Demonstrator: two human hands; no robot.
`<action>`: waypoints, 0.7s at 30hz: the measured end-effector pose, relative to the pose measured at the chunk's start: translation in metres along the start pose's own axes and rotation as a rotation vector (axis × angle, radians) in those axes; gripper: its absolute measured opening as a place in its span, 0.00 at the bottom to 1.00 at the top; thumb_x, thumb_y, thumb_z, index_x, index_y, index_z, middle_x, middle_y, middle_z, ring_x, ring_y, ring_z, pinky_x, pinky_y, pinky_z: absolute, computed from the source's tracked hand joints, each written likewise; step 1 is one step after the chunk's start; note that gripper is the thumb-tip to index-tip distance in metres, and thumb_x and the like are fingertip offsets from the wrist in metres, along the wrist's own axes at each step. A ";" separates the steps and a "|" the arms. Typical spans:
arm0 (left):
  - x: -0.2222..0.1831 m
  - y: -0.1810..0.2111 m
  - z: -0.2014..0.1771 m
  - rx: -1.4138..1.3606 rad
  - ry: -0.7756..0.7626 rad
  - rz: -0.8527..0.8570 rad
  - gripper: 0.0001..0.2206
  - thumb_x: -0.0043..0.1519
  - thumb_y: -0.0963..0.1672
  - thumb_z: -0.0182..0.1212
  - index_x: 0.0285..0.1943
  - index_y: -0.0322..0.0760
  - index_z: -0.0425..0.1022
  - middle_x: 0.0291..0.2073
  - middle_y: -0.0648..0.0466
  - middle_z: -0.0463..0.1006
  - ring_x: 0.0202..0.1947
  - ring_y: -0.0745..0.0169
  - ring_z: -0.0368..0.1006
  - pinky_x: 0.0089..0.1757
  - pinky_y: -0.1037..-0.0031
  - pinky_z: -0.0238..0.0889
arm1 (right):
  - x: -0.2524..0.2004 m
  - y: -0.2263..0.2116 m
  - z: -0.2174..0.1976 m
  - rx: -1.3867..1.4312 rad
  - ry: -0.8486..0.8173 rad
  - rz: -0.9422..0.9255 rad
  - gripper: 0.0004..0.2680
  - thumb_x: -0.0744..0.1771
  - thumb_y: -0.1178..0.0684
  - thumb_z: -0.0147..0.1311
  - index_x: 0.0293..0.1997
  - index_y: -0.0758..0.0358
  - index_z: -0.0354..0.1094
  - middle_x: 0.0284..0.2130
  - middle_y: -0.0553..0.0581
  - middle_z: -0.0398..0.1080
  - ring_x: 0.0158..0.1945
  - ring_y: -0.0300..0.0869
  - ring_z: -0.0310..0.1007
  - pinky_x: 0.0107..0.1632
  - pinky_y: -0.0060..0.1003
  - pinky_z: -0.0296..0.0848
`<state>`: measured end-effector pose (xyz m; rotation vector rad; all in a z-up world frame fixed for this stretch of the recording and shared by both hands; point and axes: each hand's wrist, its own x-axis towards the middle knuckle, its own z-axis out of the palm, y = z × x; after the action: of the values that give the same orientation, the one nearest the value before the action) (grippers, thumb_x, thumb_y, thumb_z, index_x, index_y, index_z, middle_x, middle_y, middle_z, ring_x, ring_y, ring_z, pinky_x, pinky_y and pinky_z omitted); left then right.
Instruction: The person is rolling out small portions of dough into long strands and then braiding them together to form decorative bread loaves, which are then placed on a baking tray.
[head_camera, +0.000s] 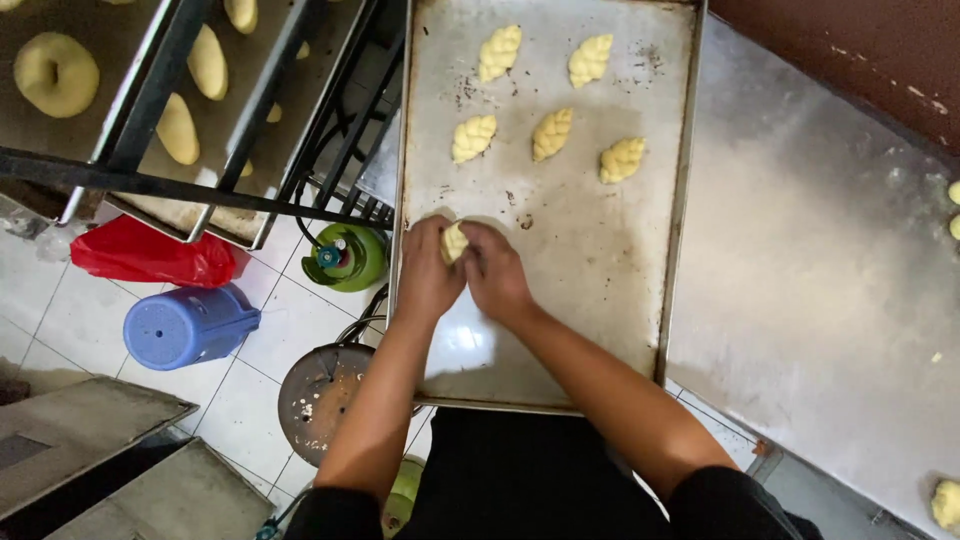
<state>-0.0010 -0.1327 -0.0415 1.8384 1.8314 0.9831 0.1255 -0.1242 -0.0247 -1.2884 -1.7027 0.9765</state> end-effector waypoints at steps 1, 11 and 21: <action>-0.002 0.004 -0.003 0.000 -0.005 0.003 0.24 0.41 0.38 0.65 0.48 0.37 0.66 0.35 0.47 0.69 0.37 0.41 0.68 0.42 0.61 0.61 | -0.001 0.003 -0.003 0.000 0.004 0.003 0.13 0.63 0.62 0.49 0.52 0.65 0.65 0.42 0.64 0.69 0.45 0.56 0.72 0.48 0.44 0.73; -0.026 0.035 -0.027 -0.004 0.016 0.115 0.19 0.49 0.43 0.67 0.47 0.35 0.68 0.45 0.46 0.65 0.49 0.42 0.64 0.50 0.60 0.58 | -0.046 0.070 -0.178 -0.441 0.453 -0.084 0.09 0.62 0.62 0.52 0.44 0.60 0.70 0.39 0.57 0.68 0.47 0.51 0.68 0.52 0.42 0.65; -0.074 0.101 -0.013 0.145 -0.028 0.114 0.14 0.57 0.42 0.56 0.50 0.29 0.67 0.46 0.44 0.70 0.50 0.46 0.63 0.52 0.61 0.55 | -0.058 0.223 -0.452 -1.134 0.853 0.209 0.16 0.53 0.65 0.45 0.42 0.69 0.68 0.32 0.68 0.63 0.32 0.62 0.61 0.36 0.50 0.61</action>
<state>0.0694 -0.2169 0.0210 2.0516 1.8422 0.8787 0.6306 -0.0828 -0.0496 -2.1646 -1.3701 -0.5960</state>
